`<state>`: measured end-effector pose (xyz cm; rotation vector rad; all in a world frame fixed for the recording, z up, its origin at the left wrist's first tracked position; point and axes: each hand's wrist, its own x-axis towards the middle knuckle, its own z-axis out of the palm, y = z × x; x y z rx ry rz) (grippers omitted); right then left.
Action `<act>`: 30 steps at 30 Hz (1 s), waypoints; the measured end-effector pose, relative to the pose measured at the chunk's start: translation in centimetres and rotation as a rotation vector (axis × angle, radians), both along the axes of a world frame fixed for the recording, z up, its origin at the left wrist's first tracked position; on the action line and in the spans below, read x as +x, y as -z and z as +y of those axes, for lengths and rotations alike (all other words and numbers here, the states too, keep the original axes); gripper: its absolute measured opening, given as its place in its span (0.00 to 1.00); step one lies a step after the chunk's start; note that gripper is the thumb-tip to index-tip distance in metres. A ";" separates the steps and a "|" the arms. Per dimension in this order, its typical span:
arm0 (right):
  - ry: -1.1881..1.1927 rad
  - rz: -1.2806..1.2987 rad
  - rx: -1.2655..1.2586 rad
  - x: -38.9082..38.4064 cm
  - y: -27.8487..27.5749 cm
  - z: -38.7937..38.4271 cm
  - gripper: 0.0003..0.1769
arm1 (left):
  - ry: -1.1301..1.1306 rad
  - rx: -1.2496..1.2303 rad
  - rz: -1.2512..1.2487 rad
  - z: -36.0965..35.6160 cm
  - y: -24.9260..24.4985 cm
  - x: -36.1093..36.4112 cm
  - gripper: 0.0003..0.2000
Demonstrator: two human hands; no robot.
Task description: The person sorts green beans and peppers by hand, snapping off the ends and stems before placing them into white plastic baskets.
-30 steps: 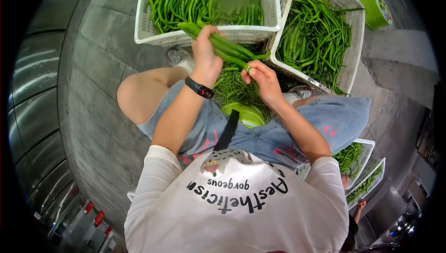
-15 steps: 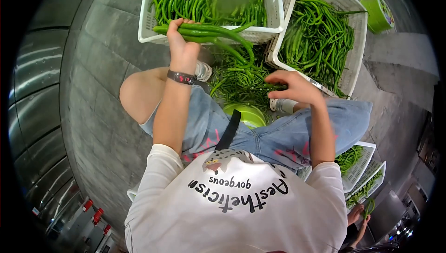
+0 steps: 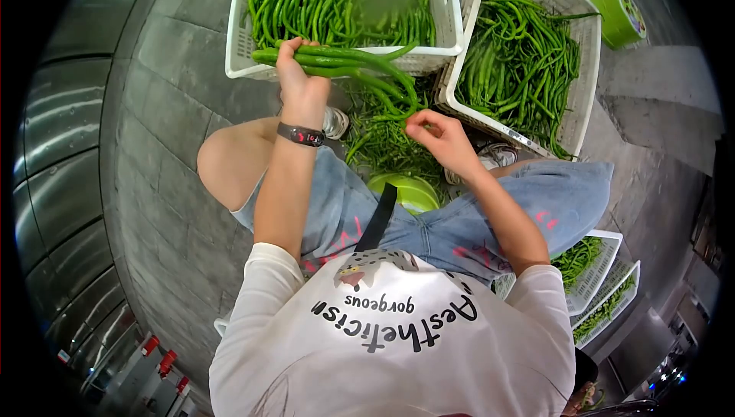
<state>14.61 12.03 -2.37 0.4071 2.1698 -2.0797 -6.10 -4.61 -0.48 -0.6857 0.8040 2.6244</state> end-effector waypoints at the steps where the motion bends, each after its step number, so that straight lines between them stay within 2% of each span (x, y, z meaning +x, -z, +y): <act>1: -0.025 0.020 0.052 0.0 -0.3 -0.2 0.08 | -0.001 -0.006 0.005 0.0 -0.1 0.0 0.04; 2: -0.048 0.041 0.105 -0.1 -0.6 -0.3 0.08 | 0.000 -0.010 -0.002 0.1 -0.2 0.0 0.05; 7: 0.104 0.003 -0.267 0.1 0.9 -0.7 0.07 | 0.028 0.070 -0.033 0.1 -0.6 0.3 0.05; 10: 0.251 -0.067 -0.475 -0.2 0.0 -0.8 0.08 | 0.064 0.232 -0.016 0.0 -0.6 0.2 0.05; 13: 0.365 -0.071 -0.791 0.1 -0.2 -1.8 0.08 | 0.098 0.365 0.022 0.4 -1.7 0.7 0.05; 16: 0.204 0.063 -0.933 0.5 0.6 -2.0 0.07 | 0.130 0.538 0.095 0.5 -2.1 0.9 0.05; 19: 0.045 0.054 -0.821 0.7 -0.3 -1.4 0.03 | 0.181 0.687 0.112 0.5 -2.9 0.9 0.07; 20: -0.023 0.097 -0.599 0.7 -0.5 -1.3 0.02 | 0.180 0.685 0.112 0.5 -3.2 1.0 0.08; 23: -0.340 0.521 0.268 -0.5 -1.8 1.1 0.04 | 0.250 0.714 0.150 0.6 -3.5 1.2 0.08; 24: -0.398 0.544 0.423 -0.7 -2.1 1.9 0.07 | 0.262 0.650 0.169 0.6 -3.5 1.4 0.07; 26: -0.360 0.552 0.602 -0.7 -2.0 2.7 0.08 | 0.274 0.558 0.179 0.9 -3.6 2.0 0.08; 30: -0.425 0.446 0.954 -0.3 -2.5 2.9 0.09 | 0.312 0.394 0.215 1.4 -2.9 2.4 0.07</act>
